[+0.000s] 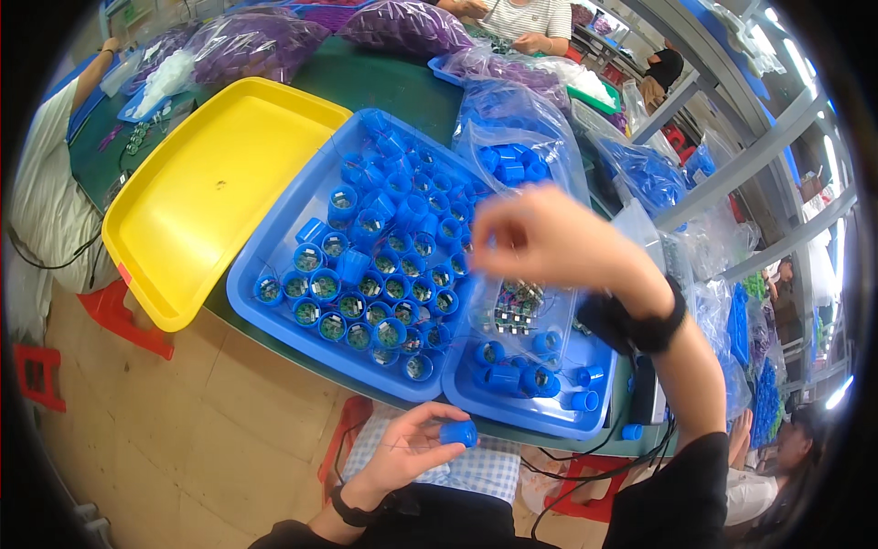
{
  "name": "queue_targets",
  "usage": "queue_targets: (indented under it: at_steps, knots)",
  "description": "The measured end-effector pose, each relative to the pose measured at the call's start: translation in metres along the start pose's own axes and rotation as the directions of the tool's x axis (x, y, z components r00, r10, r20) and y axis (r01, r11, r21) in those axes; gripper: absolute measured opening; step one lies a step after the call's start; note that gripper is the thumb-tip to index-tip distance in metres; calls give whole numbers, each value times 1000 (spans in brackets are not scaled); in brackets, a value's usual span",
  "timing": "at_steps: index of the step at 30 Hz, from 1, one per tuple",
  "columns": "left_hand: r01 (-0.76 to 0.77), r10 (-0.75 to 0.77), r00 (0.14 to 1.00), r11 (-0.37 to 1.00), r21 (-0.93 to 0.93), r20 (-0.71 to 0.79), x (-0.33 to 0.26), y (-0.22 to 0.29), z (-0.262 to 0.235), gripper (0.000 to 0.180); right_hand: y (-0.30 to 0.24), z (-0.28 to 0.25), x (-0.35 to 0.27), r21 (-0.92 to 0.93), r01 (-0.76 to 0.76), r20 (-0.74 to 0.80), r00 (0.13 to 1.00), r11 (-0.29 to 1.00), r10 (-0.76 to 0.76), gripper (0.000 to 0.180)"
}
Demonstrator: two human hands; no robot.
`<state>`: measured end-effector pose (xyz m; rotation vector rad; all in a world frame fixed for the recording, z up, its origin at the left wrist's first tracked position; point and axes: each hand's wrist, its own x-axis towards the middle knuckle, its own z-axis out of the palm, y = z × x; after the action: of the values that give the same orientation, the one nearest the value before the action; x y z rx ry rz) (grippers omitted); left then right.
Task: Assembling small electronic components into blue plastic housings at a factory workbench.
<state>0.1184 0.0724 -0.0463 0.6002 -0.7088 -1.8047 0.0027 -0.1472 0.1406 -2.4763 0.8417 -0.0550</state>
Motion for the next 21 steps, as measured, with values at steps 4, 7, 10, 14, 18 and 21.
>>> queue_targets:
  at_steps: [4,7,10,14,18,21]
  knots:
    - [-3,3,1000,1000,-14,25,0,3,-1,37,47,1,102,-94,29,-356,933,995,-61,27]
    - [-2,3,1000,1000,-26,31,-2,7,4,38,75,9,149,-211,53,-282,953,976,-113,32]
    - [0,0,1000,999,-47,-2,-7,9,0,38,89,20,176,-300,81,-147,980,950,-130,36]
    - [-3,2,1000,999,-53,-31,-7,13,-4,37,74,-1,167,264,-253,-32,962,931,270,36]
    - [-11,9,999,999,-42,-43,-6,12,-4,36,67,-16,149,757,-351,156,916,551,368,30]
    - [-22,21,1000,999,-48,-18,-4,10,-4,37,69,-19,139,781,-376,177,899,499,401,30]
